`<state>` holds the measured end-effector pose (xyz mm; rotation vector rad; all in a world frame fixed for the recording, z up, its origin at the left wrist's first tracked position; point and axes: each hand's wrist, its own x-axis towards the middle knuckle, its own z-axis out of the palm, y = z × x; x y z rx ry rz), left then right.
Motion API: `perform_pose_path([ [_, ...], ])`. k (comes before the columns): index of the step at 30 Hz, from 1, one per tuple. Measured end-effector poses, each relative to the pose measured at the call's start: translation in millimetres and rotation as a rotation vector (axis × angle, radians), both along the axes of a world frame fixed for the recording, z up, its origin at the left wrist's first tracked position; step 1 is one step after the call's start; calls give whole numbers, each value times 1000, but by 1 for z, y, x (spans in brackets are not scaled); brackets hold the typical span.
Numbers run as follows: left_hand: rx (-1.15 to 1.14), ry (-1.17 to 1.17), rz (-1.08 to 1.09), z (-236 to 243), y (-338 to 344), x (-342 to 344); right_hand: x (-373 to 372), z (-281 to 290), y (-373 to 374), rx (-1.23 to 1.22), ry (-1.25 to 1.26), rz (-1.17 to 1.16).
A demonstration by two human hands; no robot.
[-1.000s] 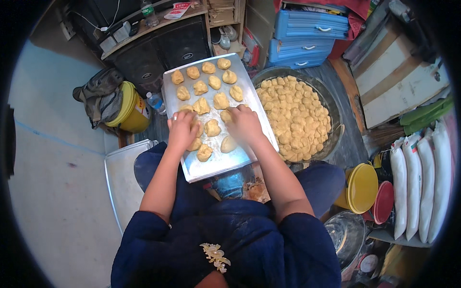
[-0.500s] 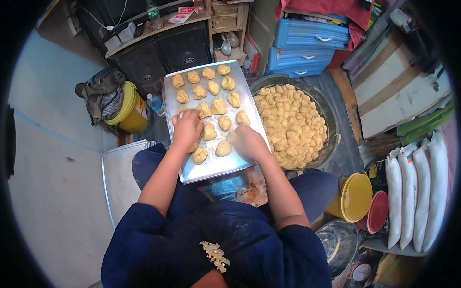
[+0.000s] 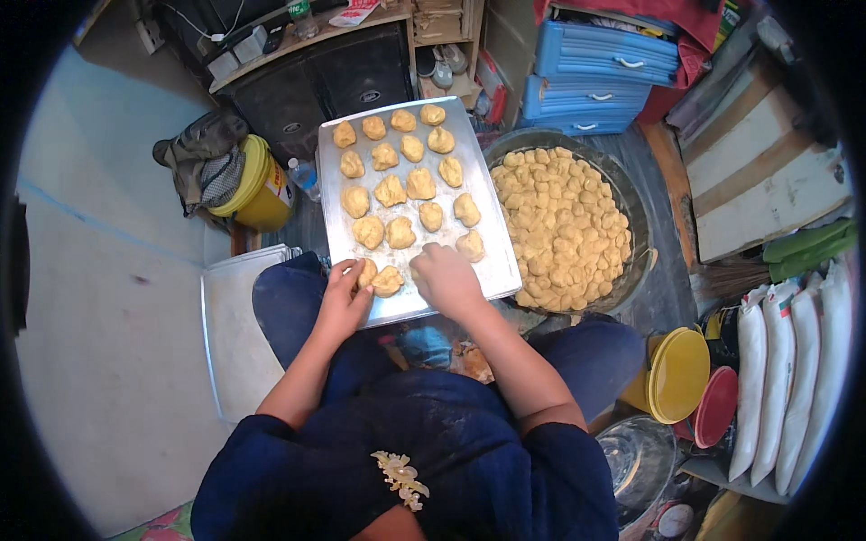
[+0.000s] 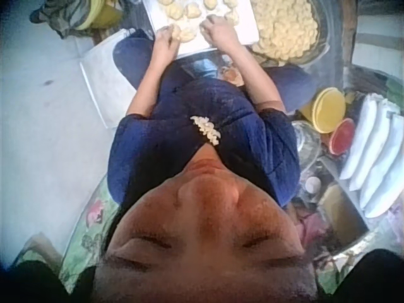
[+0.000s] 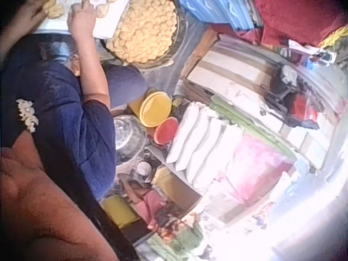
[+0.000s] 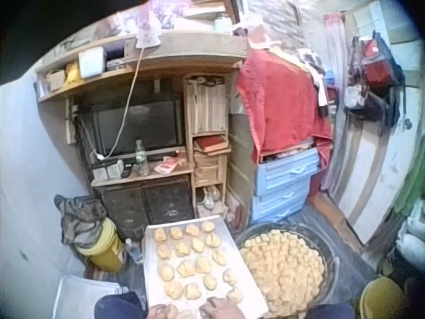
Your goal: The person places a baking tray on their lap, takes dough portions from a large bowl by hand, and arranges them in rows across the tray before setting the filled tray aside and repeating the process with another tray.
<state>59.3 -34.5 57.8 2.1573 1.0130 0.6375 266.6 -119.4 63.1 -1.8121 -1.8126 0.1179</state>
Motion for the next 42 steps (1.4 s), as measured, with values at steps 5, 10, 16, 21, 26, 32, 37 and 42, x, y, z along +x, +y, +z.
perform_pose_path([
  [5, -128, -14, -52, 1, 2, 1, 10, 0, 0, -89, -98, -39],
  [10, -174, -107, -19, -14, 9, -2, -32, 12, 0, -41, 23, 120],
  [16, -223, -211, 63, -17, 8, -2, -27, 4, 10, -60, -38, 14],
  [21, 135, -55, -72, -4, 1, 2, -24, -9, 14, 17, -96, 2],
  [26, 59, 345, -19, 24, 1, 18, -22, -1, 9, 13, 0, 49],
  [32, 335, 191, 28, 23, 42, 45, -1, 8, 45, 61, -20, -20],
  [37, 293, 288, -36, 4, 61, 49, -4, -3, 62, -104, 17, 38],
  [42, 392, 167, -40, 2, 56, 39, -1, -15, 56, 50, 77, 41],
])
